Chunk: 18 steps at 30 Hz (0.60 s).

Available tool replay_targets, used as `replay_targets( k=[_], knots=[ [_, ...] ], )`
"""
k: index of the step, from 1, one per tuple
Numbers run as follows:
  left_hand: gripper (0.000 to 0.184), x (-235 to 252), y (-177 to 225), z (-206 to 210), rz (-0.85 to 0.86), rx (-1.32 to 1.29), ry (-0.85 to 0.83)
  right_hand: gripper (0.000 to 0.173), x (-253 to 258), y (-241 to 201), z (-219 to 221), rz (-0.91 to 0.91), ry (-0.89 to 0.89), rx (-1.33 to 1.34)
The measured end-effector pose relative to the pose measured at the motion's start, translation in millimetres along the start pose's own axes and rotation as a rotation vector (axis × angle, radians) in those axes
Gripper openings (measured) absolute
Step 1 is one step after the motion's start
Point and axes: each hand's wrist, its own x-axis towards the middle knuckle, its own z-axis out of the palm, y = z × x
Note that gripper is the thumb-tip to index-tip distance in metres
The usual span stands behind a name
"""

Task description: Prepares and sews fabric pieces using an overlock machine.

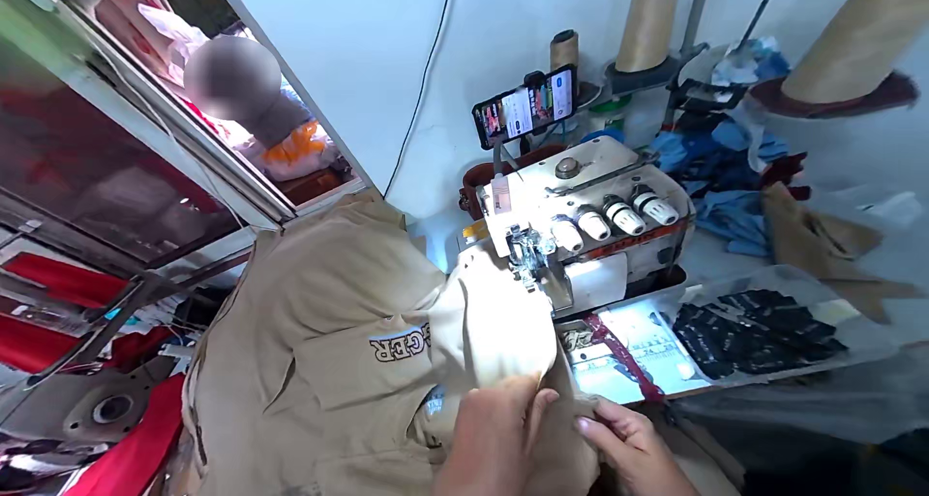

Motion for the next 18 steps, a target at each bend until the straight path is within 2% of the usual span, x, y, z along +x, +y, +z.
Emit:
replay_targets(
  k=[5,9,15,18],
  knots=[
    [0.019,17.8,8.2,1.0,-0.029,0.208,0.068,0.020,24.8,-10.0,15.2,-0.042,0.059,0.109],
    [0.018,30.4,10.2,7.2,-0.058,0.210,0.100,0.020,45.2,-25.5,21.4,-0.009,0.104,0.114],
    [0.016,50.1,4.3,25.2,-0.112,0.227,0.191,0.011,80.0,-38.3,30.5,0.040,0.261,0.122],
    [0.017,45.5,2.0,21.6,-0.178,0.209,0.188,0.008,81.2,-36.8,32.4,0.053,0.268,0.111]
  ],
)
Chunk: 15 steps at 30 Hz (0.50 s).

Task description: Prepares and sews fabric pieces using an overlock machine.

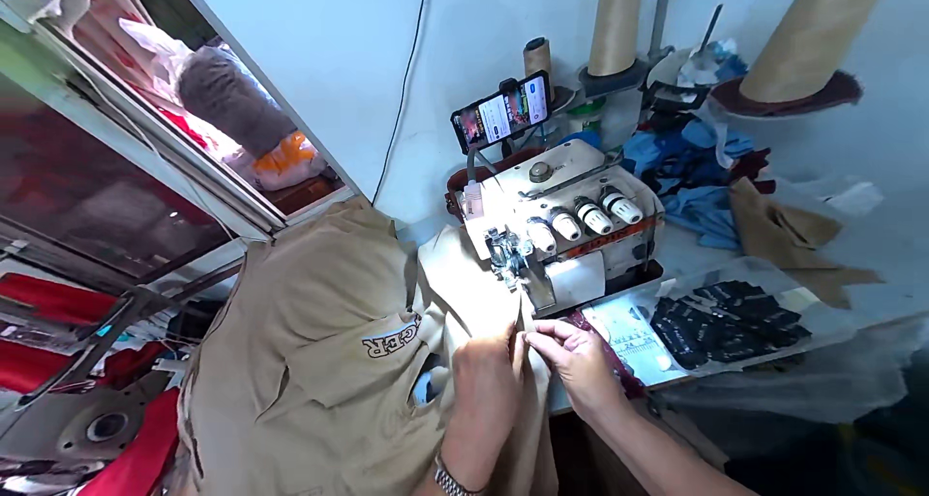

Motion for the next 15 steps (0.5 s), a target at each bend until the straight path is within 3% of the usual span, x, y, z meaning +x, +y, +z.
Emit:
replay_targets(
  k=[3,6,11,15],
  knots=[
    [0.013,-13.0,-12.9,-7.3,-0.050,-0.036,0.066,0.010,-16.3,8.9,-7.8,-0.015,-0.093,-0.109],
    [0.017,-20.8,-25.7,-4.8,0.024,-0.082,0.187,0.011,-38.6,21.6,-18.2,-0.020,-0.149,-0.173],
    [0.019,-21.5,0.1,-10.8,0.167,-0.005,0.109,0.014,-59.3,20.4,-30.3,-0.104,-0.116,-0.240],
    [0.021,-8.5,18.8,-3.1,0.133,0.111,0.061,0.018,-43.6,5.7,-23.0,-0.123,-0.042,-0.265]
  ],
)
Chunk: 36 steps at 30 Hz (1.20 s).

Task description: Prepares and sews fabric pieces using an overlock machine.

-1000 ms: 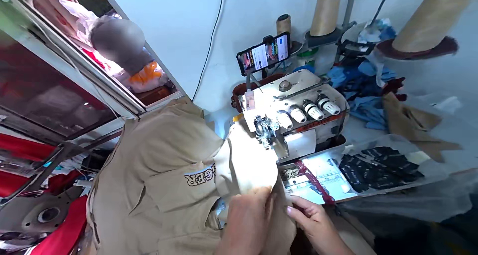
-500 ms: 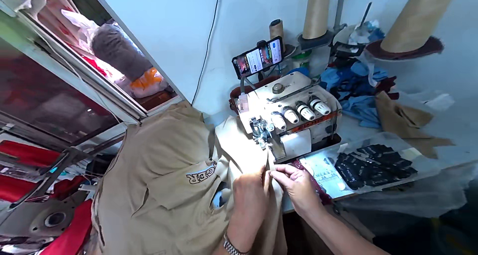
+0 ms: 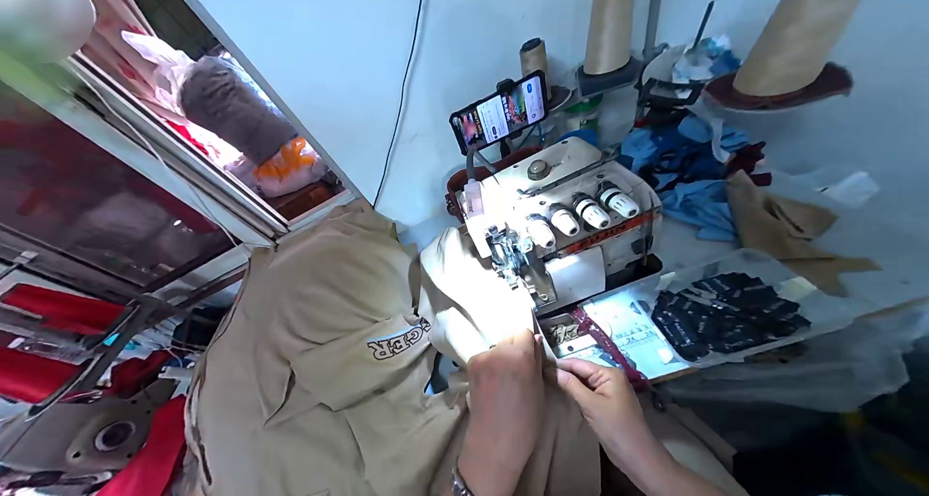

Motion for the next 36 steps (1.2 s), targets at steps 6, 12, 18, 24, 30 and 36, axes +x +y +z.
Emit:
replay_targets(
  k=[6,12,18,24,30,36],
  knots=[
    [0.018,19.0,6.5,5.3,-0.113,0.008,-0.044,0.019,35.7,-9.1,10.2,0.016,0.046,-0.025],
    [0.014,15.8,-9.6,18.2,-0.168,-0.129,0.042,0.009,46.6,-5.7,16.8,0.046,0.072,0.017],
    [0.010,6.7,-16.2,20.7,-0.011,-0.259,0.158,0.015,36.4,-11.6,19.9,0.121,0.066,0.224],
    [0.015,17.5,-12.0,28.5,-0.002,-0.203,0.118,0.019,44.9,-18.5,29.7,0.148,0.098,0.354],
    [0.015,19.3,-12.8,34.2,0.009,-0.129,0.198,0.021,46.5,-17.2,39.3,0.116,0.145,0.371],
    [0.027,6.8,-14.3,49.0,0.046,0.111,0.159,0.025,43.6,-5.5,41.1,0.071,0.009,0.344]
  ],
)
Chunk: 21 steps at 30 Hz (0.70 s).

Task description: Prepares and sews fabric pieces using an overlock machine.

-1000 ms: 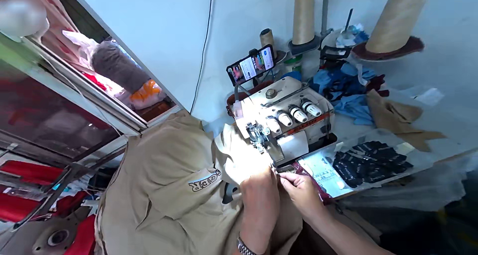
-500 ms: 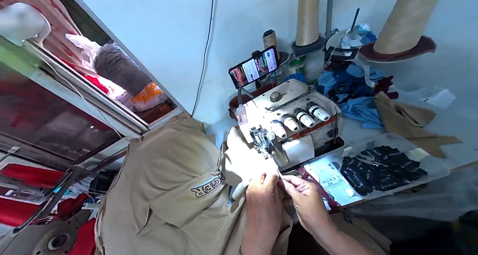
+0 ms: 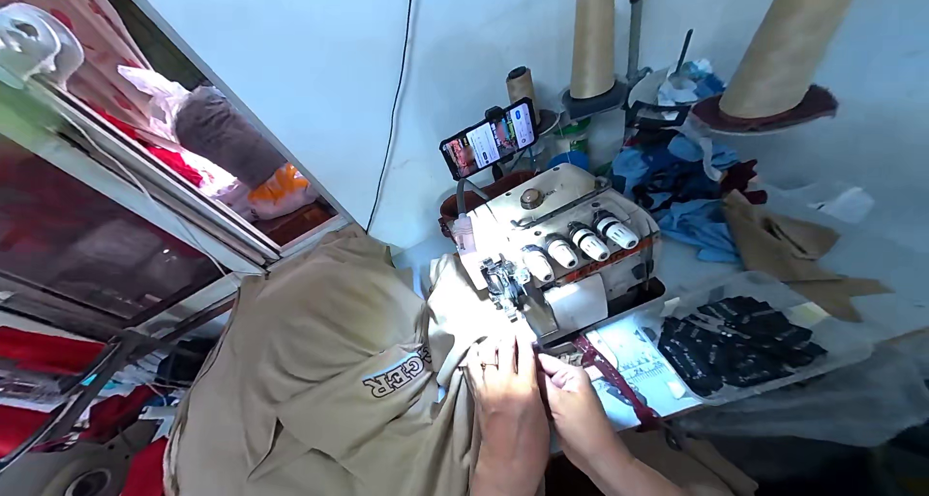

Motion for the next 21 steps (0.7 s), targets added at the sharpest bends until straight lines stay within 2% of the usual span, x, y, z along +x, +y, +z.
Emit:
replay_targets(
  k=[3,6,10,13,17,21],
  knots=[
    [0.033,-6.1,-6.2,6.9,0.037,0.020,0.030,0.023,3.5,13.5,-15.8,-0.002,-0.127,-0.150],
    [0.035,-7.4,-12.4,10.1,0.049,-0.007,0.054,0.026,5.2,33.3,-33.9,-0.107,-0.213,-0.394],
    [0.034,-1.6,-28.3,12.0,0.004,-0.200,0.031,0.028,4.2,45.6,-38.3,-0.234,-0.302,-0.448],
    [0.030,13.8,-46.5,14.6,-0.115,-0.330,0.001,0.028,4.1,41.7,-38.6,-0.208,-0.349,-0.402],
    [0.027,37.9,-66.1,9.4,-0.354,-0.566,-0.153,0.024,1.8,41.8,-38.2,-0.209,-0.361,-0.368],
    [0.023,32.4,-74.6,6.1,-0.466,-0.562,-0.089,0.024,0.2,42.4,-38.5,-0.222,-0.371,-0.387]
  ],
)
